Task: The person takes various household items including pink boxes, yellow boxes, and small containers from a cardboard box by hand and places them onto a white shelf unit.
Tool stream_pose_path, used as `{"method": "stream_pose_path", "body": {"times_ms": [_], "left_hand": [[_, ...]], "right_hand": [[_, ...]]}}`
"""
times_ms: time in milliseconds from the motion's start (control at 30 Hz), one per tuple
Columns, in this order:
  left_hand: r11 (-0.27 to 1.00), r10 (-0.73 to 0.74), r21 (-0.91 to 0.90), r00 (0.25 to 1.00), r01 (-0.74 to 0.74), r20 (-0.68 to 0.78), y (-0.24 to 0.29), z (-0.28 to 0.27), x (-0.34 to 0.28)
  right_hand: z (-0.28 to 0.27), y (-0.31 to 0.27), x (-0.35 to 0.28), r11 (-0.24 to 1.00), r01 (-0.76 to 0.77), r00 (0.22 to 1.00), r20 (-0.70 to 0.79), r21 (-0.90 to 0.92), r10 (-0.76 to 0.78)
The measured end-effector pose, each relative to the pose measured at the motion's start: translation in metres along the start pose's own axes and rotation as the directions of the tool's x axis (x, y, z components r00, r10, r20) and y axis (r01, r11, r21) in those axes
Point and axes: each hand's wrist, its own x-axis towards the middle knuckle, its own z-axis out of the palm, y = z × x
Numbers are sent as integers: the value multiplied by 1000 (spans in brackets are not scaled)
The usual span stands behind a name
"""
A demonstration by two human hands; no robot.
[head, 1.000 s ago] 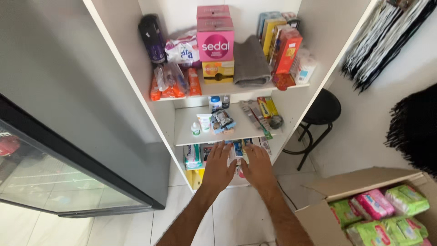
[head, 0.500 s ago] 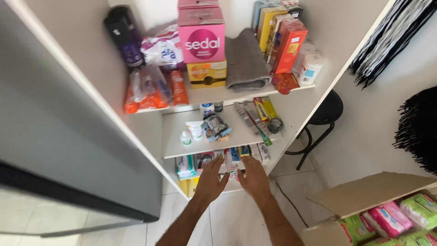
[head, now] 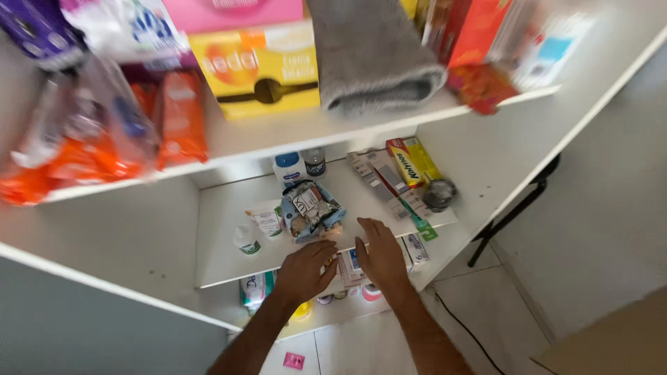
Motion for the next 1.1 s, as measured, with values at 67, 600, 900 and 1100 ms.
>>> {"method": "stream_pose_path", "body": {"times_ms": [67,600,900,1100], "left_hand": [[996,91,18,996,-90,-25,-15,4,5],[779,610,250,787,-575,-90,-46,19,16],[726,658,329,748,-604,-80,-62,32,24],[691,705,400,684,-602,-188,-76,47,25]], "right_hand": [[19,10,13,999,-33,999,-7,14,33],[69,35,22,948,221,845,-440,-229,-303],[74,29,21,963,134,859,-456,-235,-231],[73,52,66,976,28,942,-320,-215,-98]]}}
